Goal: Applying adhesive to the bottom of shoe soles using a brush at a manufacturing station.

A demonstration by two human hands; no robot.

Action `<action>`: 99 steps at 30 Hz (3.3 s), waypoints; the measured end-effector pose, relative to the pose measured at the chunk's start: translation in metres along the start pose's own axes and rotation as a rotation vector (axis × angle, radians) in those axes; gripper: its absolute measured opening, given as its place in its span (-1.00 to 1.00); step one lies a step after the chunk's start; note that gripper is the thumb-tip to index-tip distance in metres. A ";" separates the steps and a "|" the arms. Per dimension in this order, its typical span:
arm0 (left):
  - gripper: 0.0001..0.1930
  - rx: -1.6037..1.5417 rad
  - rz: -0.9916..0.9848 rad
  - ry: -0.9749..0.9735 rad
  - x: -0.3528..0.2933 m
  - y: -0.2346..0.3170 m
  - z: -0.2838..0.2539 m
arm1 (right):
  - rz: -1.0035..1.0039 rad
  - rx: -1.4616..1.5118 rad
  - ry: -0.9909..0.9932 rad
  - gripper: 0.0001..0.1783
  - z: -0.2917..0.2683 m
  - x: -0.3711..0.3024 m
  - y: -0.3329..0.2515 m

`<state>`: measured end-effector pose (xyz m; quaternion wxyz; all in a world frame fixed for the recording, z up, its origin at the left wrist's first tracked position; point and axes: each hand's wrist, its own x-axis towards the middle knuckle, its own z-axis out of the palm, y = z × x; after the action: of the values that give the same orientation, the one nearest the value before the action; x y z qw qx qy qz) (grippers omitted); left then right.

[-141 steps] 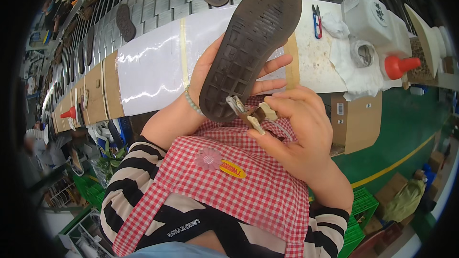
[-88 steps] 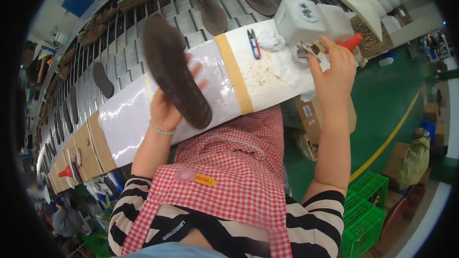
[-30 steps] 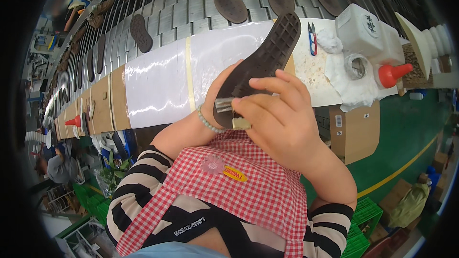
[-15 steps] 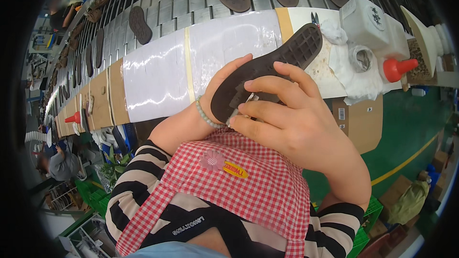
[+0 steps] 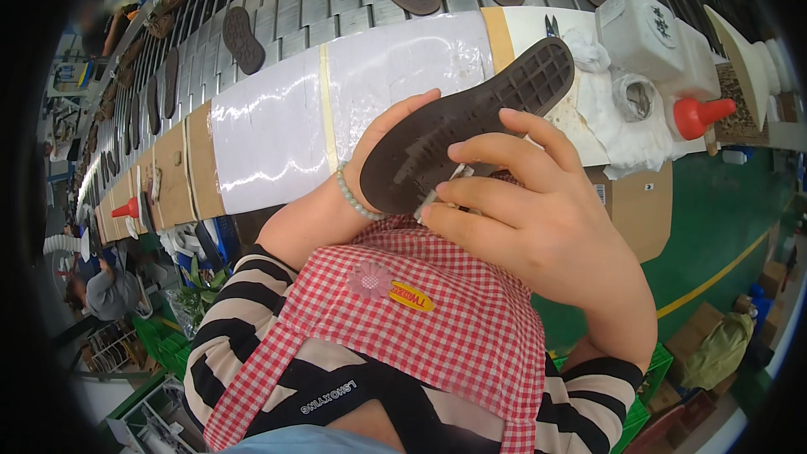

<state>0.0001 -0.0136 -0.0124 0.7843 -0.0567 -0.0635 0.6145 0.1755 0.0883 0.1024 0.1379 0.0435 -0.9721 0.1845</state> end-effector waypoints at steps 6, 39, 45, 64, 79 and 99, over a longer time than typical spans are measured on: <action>-0.43 -0.116 -0.058 0.013 -0.001 -0.002 0.000 | 0.034 -0.026 0.124 -0.73 0.005 0.006 -0.001; -0.21 0.175 0.220 -0.017 -0.003 -0.009 0.019 | 0.420 0.041 0.571 -0.51 0.038 -0.029 0.006; -0.23 0.229 0.214 0.017 -0.002 -0.013 0.017 | 0.354 0.085 0.580 -0.51 0.031 -0.030 0.008; -0.27 0.144 0.243 0.146 -0.008 -0.017 0.013 | 0.355 -0.089 0.676 -0.50 0.017 -0.018 0.010; -0.50 0.294 0.162 -0.142 -0.001 -0.013 -0.009 | 0.180 -0.014 0.517 -0.46 0.039 -0.002 0.009; -0.44 0.590 0.070 0.124 -0.007 -0.008 0.018 | 0.224 -0.211 0.541 -0.46 0.008 -0.003 0.053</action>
<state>0.0026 -0.0224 0.0066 0.7478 0.1338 0.1678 0.6283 0.1687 0.1347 0.0758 0.3744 -0.1292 -0.9126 0.1016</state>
